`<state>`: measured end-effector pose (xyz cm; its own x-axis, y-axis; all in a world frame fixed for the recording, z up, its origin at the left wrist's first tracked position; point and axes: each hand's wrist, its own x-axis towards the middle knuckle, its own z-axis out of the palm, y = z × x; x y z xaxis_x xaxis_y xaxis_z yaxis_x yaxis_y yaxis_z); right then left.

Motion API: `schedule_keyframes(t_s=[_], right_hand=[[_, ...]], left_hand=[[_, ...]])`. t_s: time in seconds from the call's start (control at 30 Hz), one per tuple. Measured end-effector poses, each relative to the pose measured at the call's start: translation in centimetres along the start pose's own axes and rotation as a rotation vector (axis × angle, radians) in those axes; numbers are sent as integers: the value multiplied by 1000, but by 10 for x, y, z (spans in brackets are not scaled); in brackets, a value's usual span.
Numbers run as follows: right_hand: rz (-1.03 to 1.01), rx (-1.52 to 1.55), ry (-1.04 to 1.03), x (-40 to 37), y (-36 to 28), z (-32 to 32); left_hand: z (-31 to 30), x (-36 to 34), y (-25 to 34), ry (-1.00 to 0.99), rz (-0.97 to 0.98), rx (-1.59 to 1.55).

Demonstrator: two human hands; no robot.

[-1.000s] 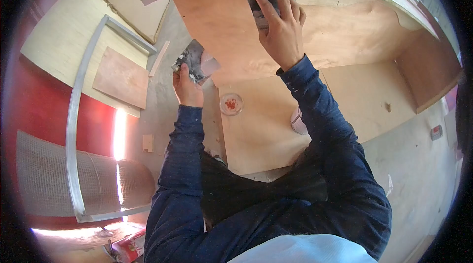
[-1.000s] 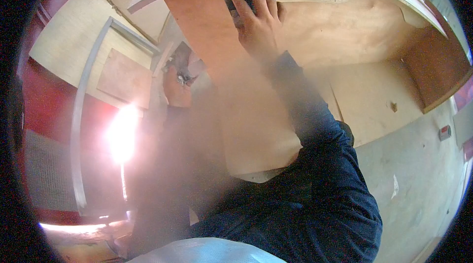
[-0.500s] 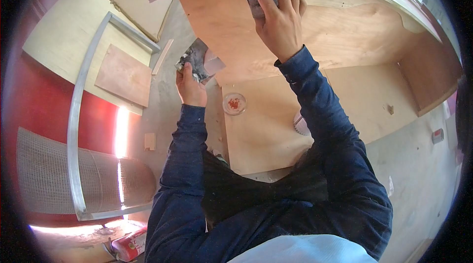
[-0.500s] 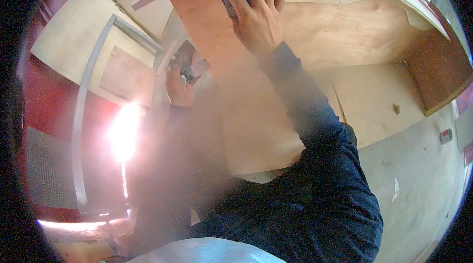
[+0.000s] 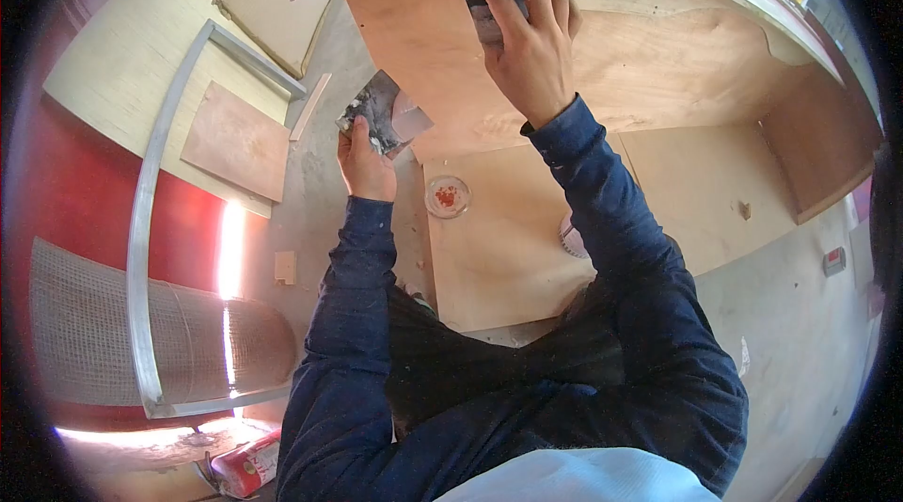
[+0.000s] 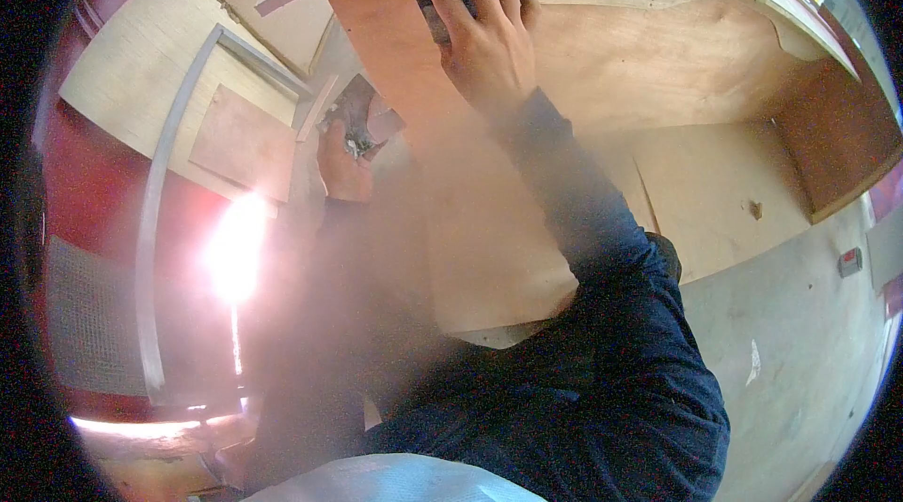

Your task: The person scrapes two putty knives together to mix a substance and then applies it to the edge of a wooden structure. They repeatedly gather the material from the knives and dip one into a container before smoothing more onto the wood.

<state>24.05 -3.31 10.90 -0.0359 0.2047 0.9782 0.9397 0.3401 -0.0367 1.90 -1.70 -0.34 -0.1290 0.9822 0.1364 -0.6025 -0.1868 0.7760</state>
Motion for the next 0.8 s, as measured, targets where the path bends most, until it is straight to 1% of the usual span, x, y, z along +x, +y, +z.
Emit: schedule_keyframes(t_s=[0.13,0.2,0.33,0.43,0.5,0.53,0.57,0.6,0.63,0.67,0.73,0.8], right_hand=[[-13,-3,34,7,-2,2],[-32,-30,40,10,-3,4],[-35,-38,42,8,-1,6],[-35,-43,6,-5,5,7],[57,35,-121,-23,-1,2],[38,46,-145,-31,-8,-3],[34,45,-143,-42,-12,-3],[67,320,-191,-54,-15,0],[102,596,-240,-61,-21,-3],[103,595,-241,-68,-27,-10],[133,747,-510,-77,-40,-25],[146,682,-491,-98,-45,-19]], left_hand=[[-7,6,-3,-9,1,-10],[-7,6,-3,-49,14,-14],[-2,1,-1,-9,13,-17],[-3,1,-1,-9,-27,-37],[-10,4,-8,-32,-119,-103],[-11,4,-13,-32,-118,-104],[-12,4,-19,-74,-178,-157],[-10,3,-22,-114,-238,-207],[-7,1,-23,-113,-238,-207],[-3,-1,-25,-124,-230,-213],[7,-6,-25,-148,-216,-226],[18,-11,-26,-169,-203,-241]])
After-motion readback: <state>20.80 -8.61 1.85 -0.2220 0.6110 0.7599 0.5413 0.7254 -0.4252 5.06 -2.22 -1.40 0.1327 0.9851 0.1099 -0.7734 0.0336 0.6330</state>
